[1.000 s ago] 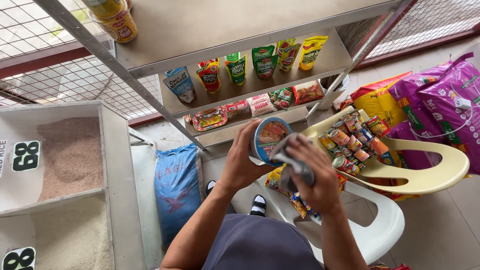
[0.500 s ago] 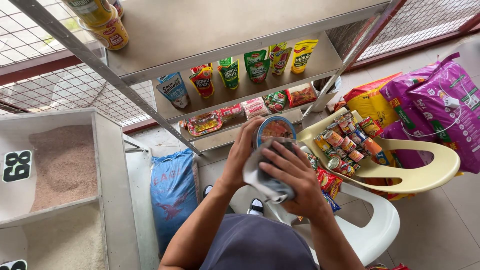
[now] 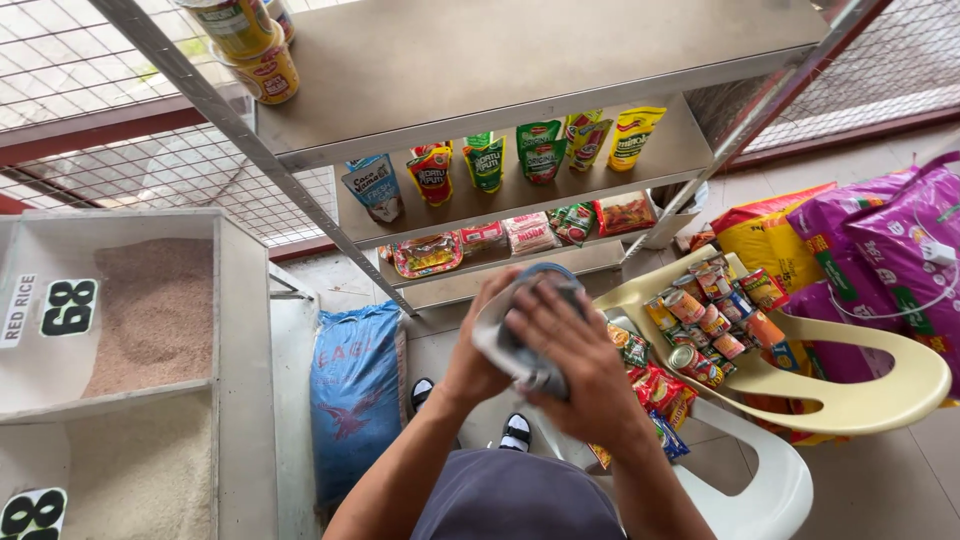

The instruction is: Cleaning food products with a cloth and arranging them on a grocery store shelf.

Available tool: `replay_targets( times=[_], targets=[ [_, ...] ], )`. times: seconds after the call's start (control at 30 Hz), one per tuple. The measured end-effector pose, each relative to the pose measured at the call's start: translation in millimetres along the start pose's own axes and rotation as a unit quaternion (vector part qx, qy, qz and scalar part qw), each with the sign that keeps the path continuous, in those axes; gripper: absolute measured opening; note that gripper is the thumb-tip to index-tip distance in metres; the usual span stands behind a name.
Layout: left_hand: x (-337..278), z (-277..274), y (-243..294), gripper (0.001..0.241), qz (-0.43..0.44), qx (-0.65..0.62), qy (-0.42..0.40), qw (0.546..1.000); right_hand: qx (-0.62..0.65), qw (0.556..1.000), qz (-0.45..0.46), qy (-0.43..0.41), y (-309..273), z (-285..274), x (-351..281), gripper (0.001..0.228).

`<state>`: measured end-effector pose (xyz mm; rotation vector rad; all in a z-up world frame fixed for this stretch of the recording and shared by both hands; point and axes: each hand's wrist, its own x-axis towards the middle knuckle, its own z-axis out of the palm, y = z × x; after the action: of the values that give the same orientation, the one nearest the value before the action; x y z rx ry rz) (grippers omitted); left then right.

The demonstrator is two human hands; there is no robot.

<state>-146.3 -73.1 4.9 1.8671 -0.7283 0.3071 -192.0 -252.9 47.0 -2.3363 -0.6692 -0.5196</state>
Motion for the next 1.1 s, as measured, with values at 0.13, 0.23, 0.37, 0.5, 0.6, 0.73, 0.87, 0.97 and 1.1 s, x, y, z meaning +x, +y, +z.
replay_targets(
  times=[0.13, 0.23, 0.37, 0.5, 0.6, 0.73, 0.87, 0.97, 1.1],
  targets=[
    [-8.0, -13.6, -8.5, 0.09, -0.063, -0.001, 0.065, 0.996, 0.077, 0.995, -0.051, -0.042, 8.6, 11.2, -10.9, 0.061],
    [-3.8, -17.8, 1.3, 0.095, -0.064, 0.031, 0.057, 0.996, 0.073, 0.997, 0.002, -0.032, 39.4, 9.5, -18.4, 0.057],
    [-3.5, 2.1, 14.9, 0.098, -0.06, 0.017, -0.011, 0.998, 0.04, 0.996, 0.084, -0.007, 42.3, -2.5, -10.5, 0.054],
    [-2.7, 27.9, 2.6, 0.101, 0.011, 0.061, -0.069, 0.996, -0.002, 0.997, 0.081, 0.019, 17.7, -15.0, -5.0, 0.058],
    [1.1, 24.5, -5.2, 0.097, 0.057, 0.062, -0.066, 0.994, 0.005, 1.0, 0.013, 0.006, 3.5, -16.4, -18.1, 0.064],
    [15.3, 14.4, 13.3, 0.095, -0.03, -0.102, -0.061, 0.993, 0.013, 1.0, -0.014, 0.025, 21.5, -14.8, -45.7, 0.057],
    [19.9, 21.6, 28.2, 0.097, -0.031, -0.076, -0.075, 0.994, -0.011, 0.994, 0.079, 0.07, 29.5, -24.3, -40.1, 0.055],
    [19.1, 30.3, 24.4, 0.097, 0.03, -0.025, -0.074, 0.996, -0.036, 0.987, 0.126, 0.093, 12.5, -28.8, -24.1, 0.057],
    [21.6, 20.4, 9.6, 0.094, 0.09, -0.003, -0.057, 0.994, -0.038, 0.998, 0.0, 0.059, -4.6, -25.2, -20.8, 0.056]
  ],
)
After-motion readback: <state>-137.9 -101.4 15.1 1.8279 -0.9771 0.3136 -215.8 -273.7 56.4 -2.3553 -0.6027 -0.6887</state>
